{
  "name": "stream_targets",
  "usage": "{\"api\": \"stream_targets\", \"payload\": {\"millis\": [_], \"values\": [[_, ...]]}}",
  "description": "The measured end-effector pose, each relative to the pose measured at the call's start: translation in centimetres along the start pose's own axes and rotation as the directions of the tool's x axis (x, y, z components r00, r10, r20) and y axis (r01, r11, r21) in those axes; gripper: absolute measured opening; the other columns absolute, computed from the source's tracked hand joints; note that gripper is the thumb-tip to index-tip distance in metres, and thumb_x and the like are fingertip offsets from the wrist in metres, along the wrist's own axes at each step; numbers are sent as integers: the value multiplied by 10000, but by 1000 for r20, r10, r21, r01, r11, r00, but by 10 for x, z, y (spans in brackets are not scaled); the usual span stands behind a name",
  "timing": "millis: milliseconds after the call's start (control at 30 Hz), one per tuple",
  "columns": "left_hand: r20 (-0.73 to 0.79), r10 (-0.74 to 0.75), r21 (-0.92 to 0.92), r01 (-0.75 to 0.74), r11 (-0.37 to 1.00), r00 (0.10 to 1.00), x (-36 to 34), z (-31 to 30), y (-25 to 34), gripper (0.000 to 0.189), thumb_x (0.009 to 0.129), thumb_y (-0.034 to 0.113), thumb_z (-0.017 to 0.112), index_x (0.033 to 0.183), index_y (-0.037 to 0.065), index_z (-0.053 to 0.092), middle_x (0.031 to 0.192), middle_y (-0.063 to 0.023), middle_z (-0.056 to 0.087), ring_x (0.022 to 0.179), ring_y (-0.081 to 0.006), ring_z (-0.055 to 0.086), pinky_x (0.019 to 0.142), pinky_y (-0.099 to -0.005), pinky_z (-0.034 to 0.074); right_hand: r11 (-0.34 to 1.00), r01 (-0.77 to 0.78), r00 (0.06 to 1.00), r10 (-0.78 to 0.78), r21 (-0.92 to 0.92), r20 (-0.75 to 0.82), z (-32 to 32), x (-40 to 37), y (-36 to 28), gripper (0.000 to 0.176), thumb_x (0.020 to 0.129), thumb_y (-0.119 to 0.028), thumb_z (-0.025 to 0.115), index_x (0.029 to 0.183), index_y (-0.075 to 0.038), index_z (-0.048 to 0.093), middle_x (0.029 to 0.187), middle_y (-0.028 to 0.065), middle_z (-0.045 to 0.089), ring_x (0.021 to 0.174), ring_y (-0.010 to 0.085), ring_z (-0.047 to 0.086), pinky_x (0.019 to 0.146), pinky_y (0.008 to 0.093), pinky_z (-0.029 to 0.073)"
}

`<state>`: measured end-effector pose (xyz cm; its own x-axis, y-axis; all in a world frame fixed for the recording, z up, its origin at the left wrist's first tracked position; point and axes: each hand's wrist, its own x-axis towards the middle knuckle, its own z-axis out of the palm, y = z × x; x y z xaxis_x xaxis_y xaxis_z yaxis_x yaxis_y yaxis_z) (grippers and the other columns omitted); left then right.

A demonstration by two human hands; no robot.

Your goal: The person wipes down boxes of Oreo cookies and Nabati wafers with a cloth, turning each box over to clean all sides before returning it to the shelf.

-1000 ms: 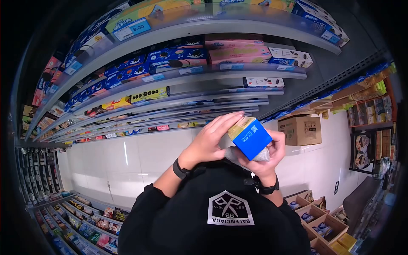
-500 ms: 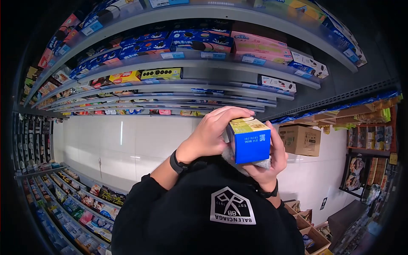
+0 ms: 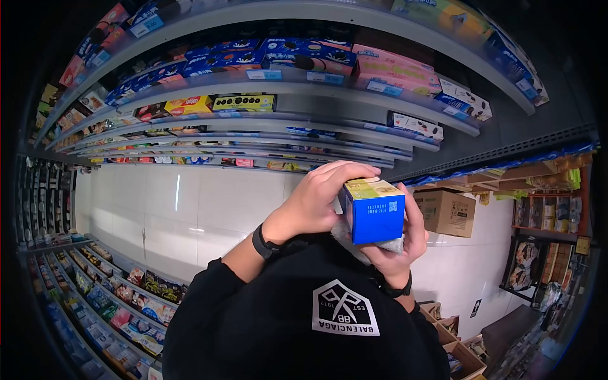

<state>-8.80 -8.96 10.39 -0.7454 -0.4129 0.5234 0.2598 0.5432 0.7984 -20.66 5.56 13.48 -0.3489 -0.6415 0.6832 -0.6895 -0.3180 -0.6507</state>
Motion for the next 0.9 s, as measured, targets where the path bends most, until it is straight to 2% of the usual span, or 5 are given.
{"api": "stream_targets", "payload": {"millis": [533, 600, 633, 700, 900], "values": [[18, -50, 7, 50, 999, 999, -25, 3, 11, 635, 667, 29, 803, 1262, 69, 584, 1265, -115, 687, 1158, -345, 655, 984, -409, 525, 1000, -10, 999, 9, 17, 36, -1, -19, -11, 901, 635, -259, 973, 1342, 110, 554, 875, 137, 760, 825, 221, 765, 778, 282, 566], [23, -40, 39, 39, 998, 999, -30, 6, 9, 577, 759, 229, 862, 1234, 47, 590, 1256, -177, 687, 1119, -340, 686, 962, -405, 540, 998, -36, 998, 34, 45, 46, -2, -23, -12, 902, 643, -244, 966, 1353, 114, 541, 846, 134, 758, 821, 218, 765, 779, 279, 559], [24, -40, 39, 39, 998, 999, -31, 6, 10, 577, 759, 229, 862, 1234, 47, 590, 1256, -177, 687, 1119, -340, 686, 962, -405, 540, 998, -36, 998, 34, 45, 45, -2, -25, -13, 902, 643, -244, 966, 1353, 114, 541, 846, 134, 758, 821, 218, 765, 779, 279, 559], [27, -88, -8, 88, 996, 996, -36, 8, 16, 649, 659, 19, 803, 1267, 71, 581, 1278, -120, 682, 1165, -351, 651, 978, -419, 529, 997, -53, 997, 50, 53, 52, -3, -29, -16, 894, 647, -226, 960, 1357, 114, 537, 826, 130, 755, 821, 214, 766, 777, 277, 555], [41, -114, -15, 115, 993, 993, -48, 14, 23, 650, 659, 5, 794, 1268, 67, 576, 1284, -124, 679, 1170, -360, 646, 983, -421, 527, 995, -77, 995, 73, 59, 61, -8, -43, -23, 891, 646, -210, 953, 1363, 113, 534, 838, 136, 756, 826, 214, 766, 785, 278, 554]]}}
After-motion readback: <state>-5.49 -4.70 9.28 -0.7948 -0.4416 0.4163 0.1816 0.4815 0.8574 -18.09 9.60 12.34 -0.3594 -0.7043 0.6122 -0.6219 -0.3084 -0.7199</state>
